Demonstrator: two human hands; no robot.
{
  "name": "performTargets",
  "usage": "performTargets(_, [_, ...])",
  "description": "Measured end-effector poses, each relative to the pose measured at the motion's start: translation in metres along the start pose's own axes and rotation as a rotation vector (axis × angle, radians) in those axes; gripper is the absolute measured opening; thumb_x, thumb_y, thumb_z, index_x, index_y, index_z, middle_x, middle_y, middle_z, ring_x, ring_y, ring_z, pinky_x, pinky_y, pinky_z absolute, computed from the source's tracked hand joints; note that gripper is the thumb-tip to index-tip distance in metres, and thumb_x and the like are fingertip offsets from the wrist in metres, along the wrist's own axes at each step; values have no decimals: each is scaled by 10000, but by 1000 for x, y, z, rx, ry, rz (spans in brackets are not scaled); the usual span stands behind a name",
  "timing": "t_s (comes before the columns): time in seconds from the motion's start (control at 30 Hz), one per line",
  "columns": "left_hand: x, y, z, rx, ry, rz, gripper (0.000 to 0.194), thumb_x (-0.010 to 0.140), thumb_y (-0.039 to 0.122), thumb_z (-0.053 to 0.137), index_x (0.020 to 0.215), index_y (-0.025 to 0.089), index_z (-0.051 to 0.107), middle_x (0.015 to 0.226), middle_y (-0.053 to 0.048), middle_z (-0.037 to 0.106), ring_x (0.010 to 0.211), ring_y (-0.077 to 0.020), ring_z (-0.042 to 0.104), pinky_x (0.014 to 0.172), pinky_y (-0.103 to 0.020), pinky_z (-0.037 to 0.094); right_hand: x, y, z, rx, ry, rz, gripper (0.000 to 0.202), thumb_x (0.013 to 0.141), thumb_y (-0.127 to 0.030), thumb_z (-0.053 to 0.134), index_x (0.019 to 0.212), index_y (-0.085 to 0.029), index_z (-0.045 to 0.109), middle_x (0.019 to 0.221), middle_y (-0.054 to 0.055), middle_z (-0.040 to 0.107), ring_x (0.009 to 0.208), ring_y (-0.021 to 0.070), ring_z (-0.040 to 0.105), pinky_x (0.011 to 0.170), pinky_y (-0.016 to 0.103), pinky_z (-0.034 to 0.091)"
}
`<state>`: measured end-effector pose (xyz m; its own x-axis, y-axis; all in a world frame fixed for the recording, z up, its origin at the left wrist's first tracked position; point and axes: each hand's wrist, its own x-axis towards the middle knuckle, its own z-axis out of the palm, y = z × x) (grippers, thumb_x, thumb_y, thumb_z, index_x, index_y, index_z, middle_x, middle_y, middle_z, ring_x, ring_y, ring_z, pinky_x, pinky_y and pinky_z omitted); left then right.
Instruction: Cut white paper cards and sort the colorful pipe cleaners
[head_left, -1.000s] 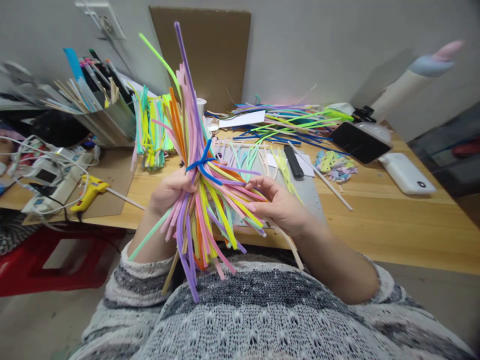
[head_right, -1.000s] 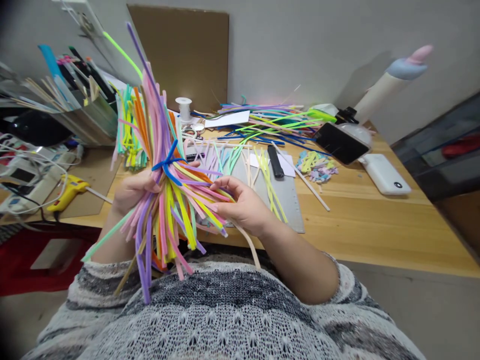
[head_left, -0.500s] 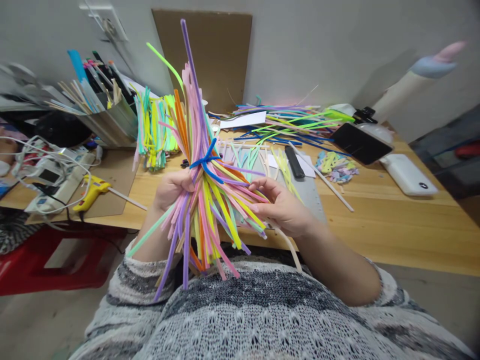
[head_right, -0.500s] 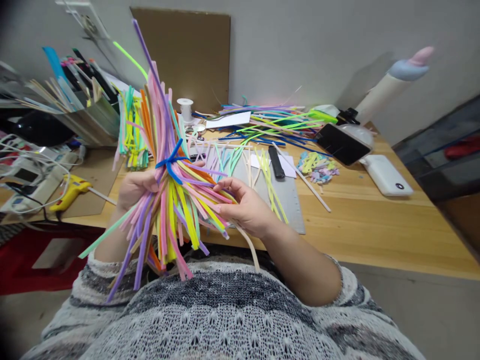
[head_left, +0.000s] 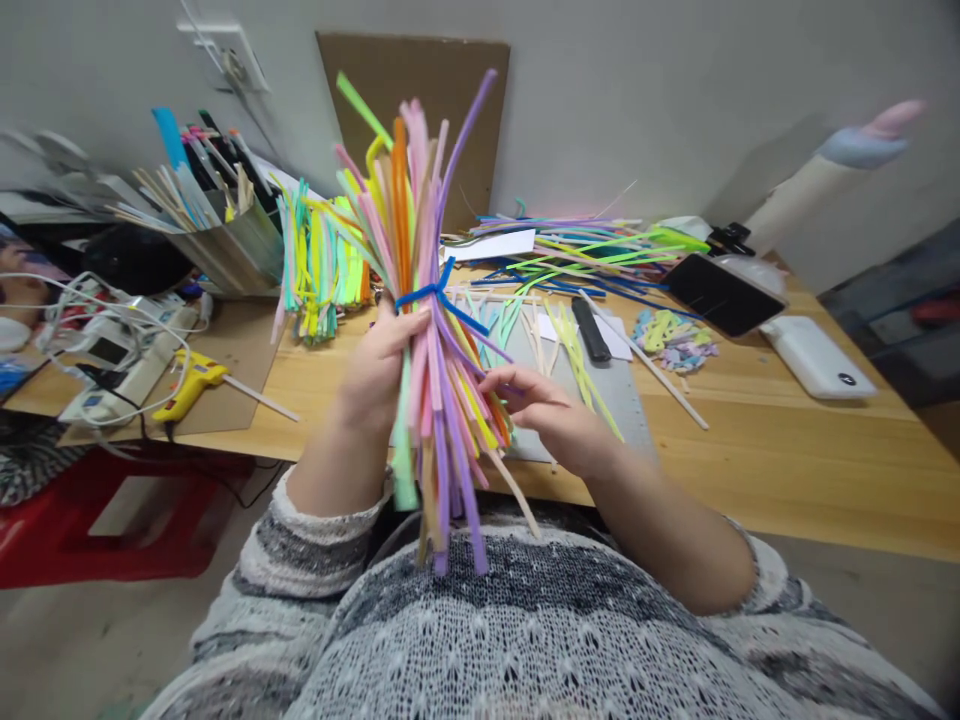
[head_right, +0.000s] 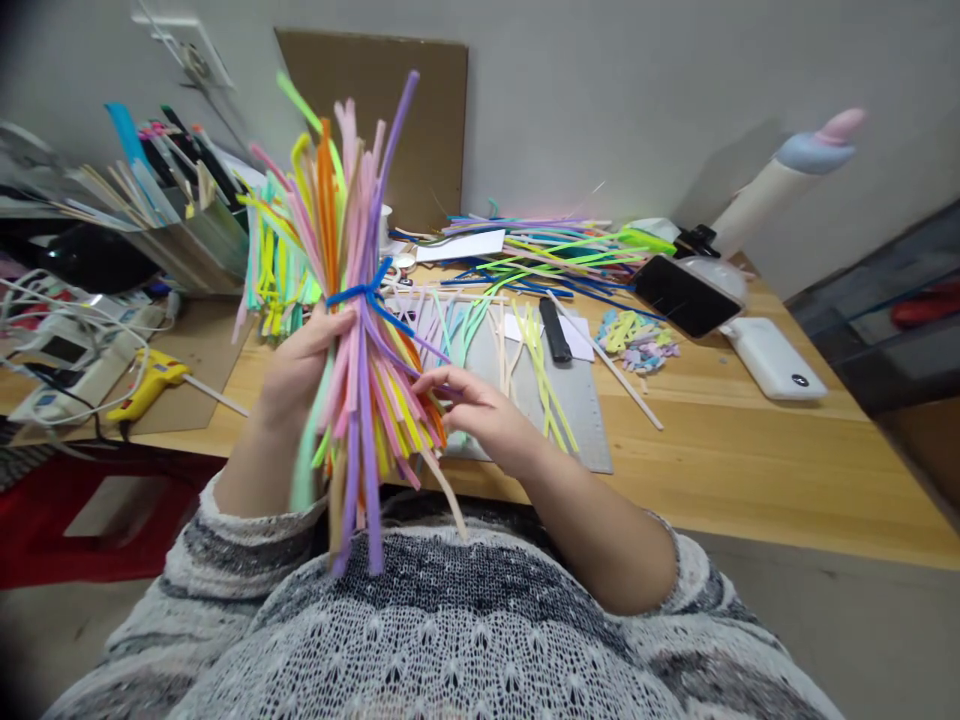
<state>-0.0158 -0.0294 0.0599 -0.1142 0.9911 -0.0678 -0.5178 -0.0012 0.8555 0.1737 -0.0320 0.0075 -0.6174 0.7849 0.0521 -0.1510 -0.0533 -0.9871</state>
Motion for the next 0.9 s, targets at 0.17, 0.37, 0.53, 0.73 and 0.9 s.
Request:
performTargets(0.17, [1,-10,9,97,-51,178,882,695,180,756,1406,344,261,1372,-9,501,1352,-246,357,1102,-338,324,6,-13,4,-141,136,-191,435,828,-394,578,1238,-277,495,1312,50,492,1247,237,427,1054,436,337])
performTargets(0.37, [-7,-8,23,7,-59,24,750,785,170,608,1432,306,255,1399,-47,461,1300,-294,426,1071,-429,370,15,-17,16,-17,47,-154,734,720,-349,723,1373,-271,398,1417,59,440,1304,240,409,1104,404,325])
performTargets(0.53, [-14,-18,17,152,-192,-32,966,668,63,674,1471,281,183,1372,-86,487,1254,-293,474,1058,-417,385,17,-8,12,224,73,-112,663,724,-280,719,1326,-306,445,1276,32,572,1126,217,569,994,397,463])
performTargets(0.73, [-10,-16,4,176,-295,-139,975,596,-25,549,1463,296,236,1315,-69,553,1147,-302,568,992,-448,449,14,-8,5,220,165,-6,609,669,-228,725,1243,-268,524,1102,37,652,1004,228,623,899,396,523])
performTargets(0.9, [-11,-3,2,91,-345,-240,931,551,-32,475,1428,247,332,1292,-60,575,1120,-275,593,1008,-417,449,10,-6,-2,218,176,65,509,655,-197,709,1147,-236,584,1000,39,655,846,203,641,768,370,563])
